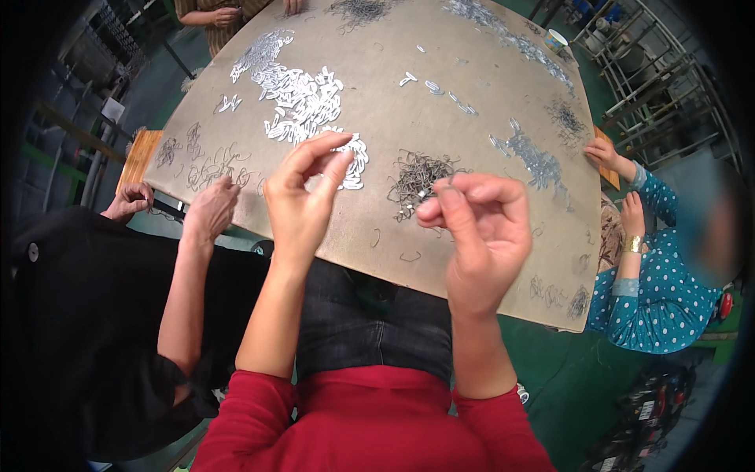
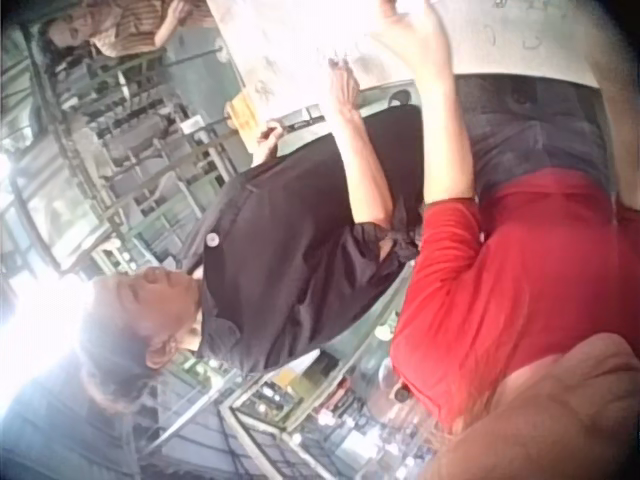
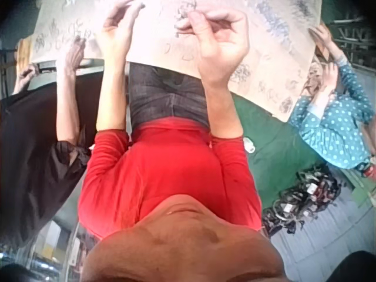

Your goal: The person joins small metal links together by hand to form a chain at a large work table while others perform similar tasks.

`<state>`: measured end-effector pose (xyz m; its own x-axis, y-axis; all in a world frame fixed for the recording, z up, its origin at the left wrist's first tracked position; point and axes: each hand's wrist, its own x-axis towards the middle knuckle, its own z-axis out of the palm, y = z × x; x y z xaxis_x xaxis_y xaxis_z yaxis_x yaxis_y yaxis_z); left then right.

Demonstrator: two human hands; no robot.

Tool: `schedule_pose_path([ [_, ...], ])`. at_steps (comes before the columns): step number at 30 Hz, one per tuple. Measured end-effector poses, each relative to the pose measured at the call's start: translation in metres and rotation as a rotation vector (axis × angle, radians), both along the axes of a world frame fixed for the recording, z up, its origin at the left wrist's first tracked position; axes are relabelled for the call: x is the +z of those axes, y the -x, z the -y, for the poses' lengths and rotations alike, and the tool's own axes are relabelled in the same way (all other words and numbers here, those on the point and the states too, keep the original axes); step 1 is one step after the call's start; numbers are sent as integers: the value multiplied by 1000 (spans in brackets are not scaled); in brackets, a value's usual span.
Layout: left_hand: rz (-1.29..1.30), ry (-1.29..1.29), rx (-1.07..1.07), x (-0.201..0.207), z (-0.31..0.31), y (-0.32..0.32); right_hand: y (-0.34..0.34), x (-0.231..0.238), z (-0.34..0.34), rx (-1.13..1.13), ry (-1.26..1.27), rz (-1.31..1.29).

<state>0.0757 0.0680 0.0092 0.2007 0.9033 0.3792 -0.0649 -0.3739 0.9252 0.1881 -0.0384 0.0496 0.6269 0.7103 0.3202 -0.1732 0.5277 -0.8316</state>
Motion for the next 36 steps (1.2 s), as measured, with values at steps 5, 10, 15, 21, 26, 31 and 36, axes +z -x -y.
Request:
schedule_pose_path([
  [5,-657,-94,19,-85,-35,15,-5,13,26,34,18,56],
  [10,-873,-323,22,-118,-38,7,-4,1,54,141,60,56],
  [15,-886,-421,-40,-118,-42,9,9,-24,87,215,116,75],
  [21,-979,-434,-102,-111,-38,12,25,-65,112,183,91,90],
  [26,-925,-316,-101,-111,-30,12,35,-88,119,173,112,170],
  [31,-651,108,-189,-97,10,20,41,-107,118,146,172,265],
  [36,-379,558,-308,-41,88,35,50,-118,112,48,197,151],
])
